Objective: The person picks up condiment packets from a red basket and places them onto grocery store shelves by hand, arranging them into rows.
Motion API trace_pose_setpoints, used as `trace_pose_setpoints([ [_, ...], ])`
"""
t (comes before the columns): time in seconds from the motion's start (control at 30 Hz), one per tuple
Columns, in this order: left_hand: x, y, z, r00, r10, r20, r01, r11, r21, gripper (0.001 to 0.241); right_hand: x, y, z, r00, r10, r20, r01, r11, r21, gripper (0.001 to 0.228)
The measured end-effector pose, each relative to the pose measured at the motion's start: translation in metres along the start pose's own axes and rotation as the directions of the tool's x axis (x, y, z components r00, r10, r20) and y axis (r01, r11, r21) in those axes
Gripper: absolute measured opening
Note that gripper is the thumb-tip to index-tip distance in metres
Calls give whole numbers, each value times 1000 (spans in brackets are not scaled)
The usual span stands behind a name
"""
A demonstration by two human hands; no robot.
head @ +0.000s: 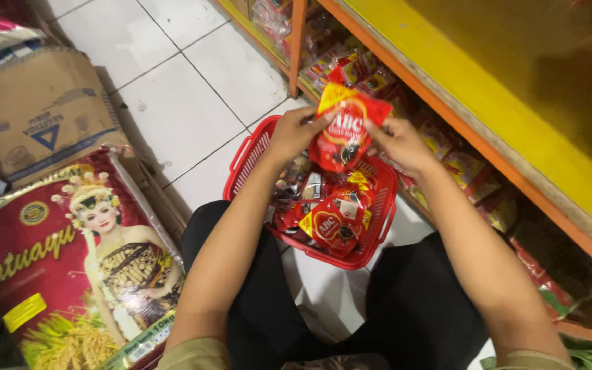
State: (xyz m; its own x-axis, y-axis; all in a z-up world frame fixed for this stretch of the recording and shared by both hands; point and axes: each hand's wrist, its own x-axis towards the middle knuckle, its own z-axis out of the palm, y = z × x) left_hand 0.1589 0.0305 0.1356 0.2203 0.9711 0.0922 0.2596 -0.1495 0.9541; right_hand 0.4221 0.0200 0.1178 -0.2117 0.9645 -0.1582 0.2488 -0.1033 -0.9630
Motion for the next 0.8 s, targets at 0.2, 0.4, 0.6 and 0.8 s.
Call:
trace_pose_setpoints([
  [0.2,-42,-29,-50,984,-59,-169,66,997,31,35,-1,68,36,995,-31,-91,-61,531,-845,26],
  [0.4,-57,-20,-71,970,-128,-209,98,984,-148,33,31,112,150,658,-492,571,698,111,-708,95],
  [0.6,-49,-18,-81,965,-52,-257,-30,951,-307,31,46,137,178,832,-16,554,549,162,-820,23],
  [0.8,-49,-24,-85,959,-77,-274,33,986,-161,34,51,32,122,890,-332,314,454,567,-687,23],
])
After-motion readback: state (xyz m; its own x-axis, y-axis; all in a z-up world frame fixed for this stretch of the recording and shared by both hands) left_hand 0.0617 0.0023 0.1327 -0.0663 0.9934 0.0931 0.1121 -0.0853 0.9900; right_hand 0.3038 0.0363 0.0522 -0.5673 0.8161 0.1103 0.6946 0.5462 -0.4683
